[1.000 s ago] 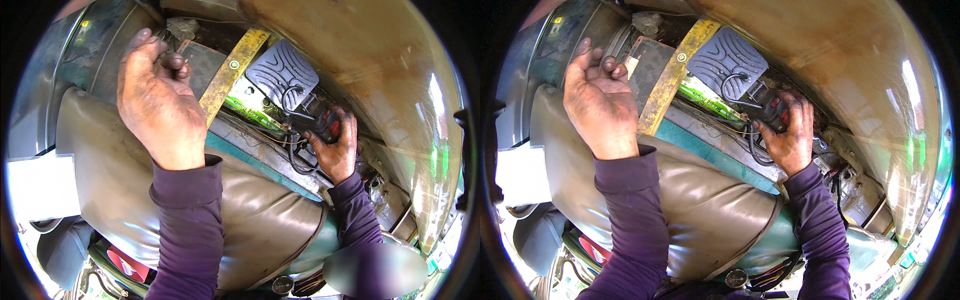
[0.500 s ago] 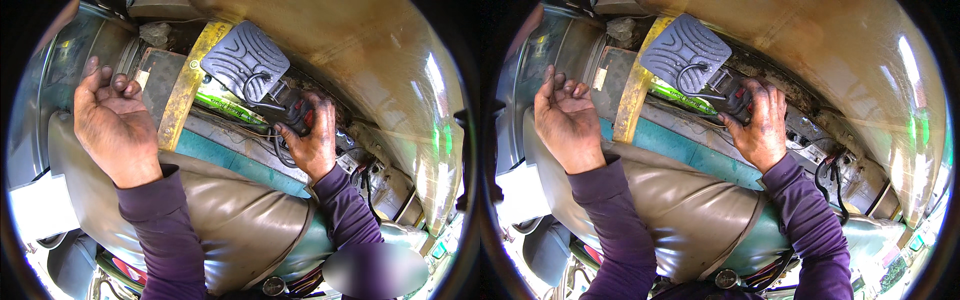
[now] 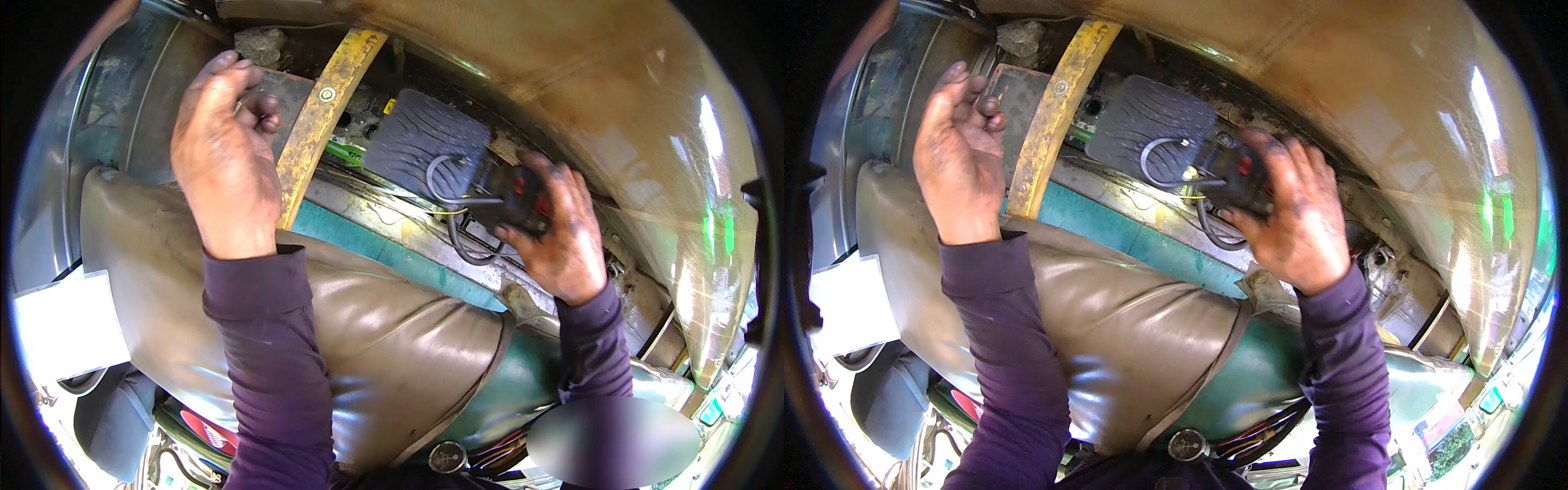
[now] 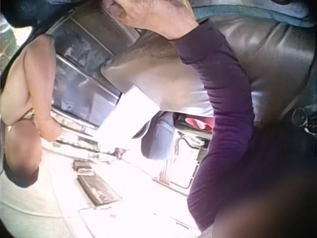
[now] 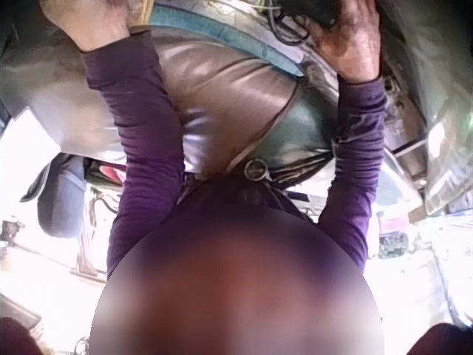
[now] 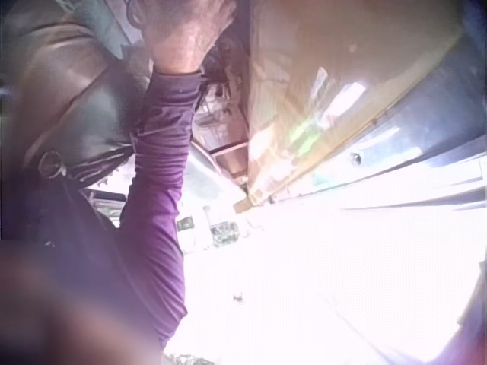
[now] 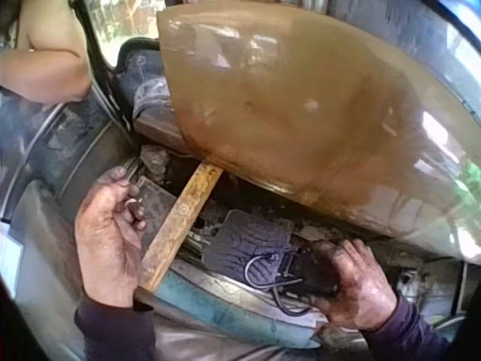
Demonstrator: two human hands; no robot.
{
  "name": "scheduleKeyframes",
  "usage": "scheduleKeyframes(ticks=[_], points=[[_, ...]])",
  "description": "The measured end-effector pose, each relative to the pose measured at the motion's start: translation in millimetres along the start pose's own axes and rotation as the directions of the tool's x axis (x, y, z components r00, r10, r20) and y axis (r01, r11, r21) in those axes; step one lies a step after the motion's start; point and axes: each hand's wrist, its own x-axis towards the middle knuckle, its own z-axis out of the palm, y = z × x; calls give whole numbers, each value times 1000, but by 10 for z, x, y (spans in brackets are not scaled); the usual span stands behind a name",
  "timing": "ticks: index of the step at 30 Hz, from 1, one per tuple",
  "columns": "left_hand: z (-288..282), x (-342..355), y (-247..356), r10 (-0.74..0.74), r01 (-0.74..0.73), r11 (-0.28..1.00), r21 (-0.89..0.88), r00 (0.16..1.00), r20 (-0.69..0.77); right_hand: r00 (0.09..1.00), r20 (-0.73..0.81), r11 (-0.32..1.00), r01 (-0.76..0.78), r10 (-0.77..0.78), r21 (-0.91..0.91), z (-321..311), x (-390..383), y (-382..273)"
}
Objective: The person works on the electrical system of a vehicle, using a portable light to illuminate the area. They use pliers and a wrench to manipulate wires and connectors under the dashboard. Another person is visible in the driver's seat.
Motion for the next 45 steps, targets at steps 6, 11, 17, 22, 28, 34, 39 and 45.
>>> scheduleKeyframes(ticks=[6,11,17,22,28,34,39,45], points=[[87,-48,-27,-79,51,976,213,989,124,972,-152,979,-164,181,118,-147,-453,186],[100,-71,-203,5,-261,764,590,917,399,968,-192,986,-150,161,68,-52,-522,491],[163,-219,-491,-590,-511,117,852,654,473,981,-178,993,-61,78,99,-54,-507,578],[427,-467,-1193,-694,-843,-112,525,445,566,978,-195,995,-65,78,72,-44,-540,642],[567,-301,-2170,-549,-887,-63,457,414,726,972,-180,989,-142,148,46,-20,-587,760],[603,-106,-2442,-234,-965,70,254,232,944,975,-156,988,-157,156,6,22,-561,777],[608,-180,-2484,-16,-980,87,181,180,984,977,-134,986,-169,167,-1,50,-532,765],[577,-40,-2521,-416,-873,142,468,376,828,984,-121,991,-131,129,-7,55,-539,794]])
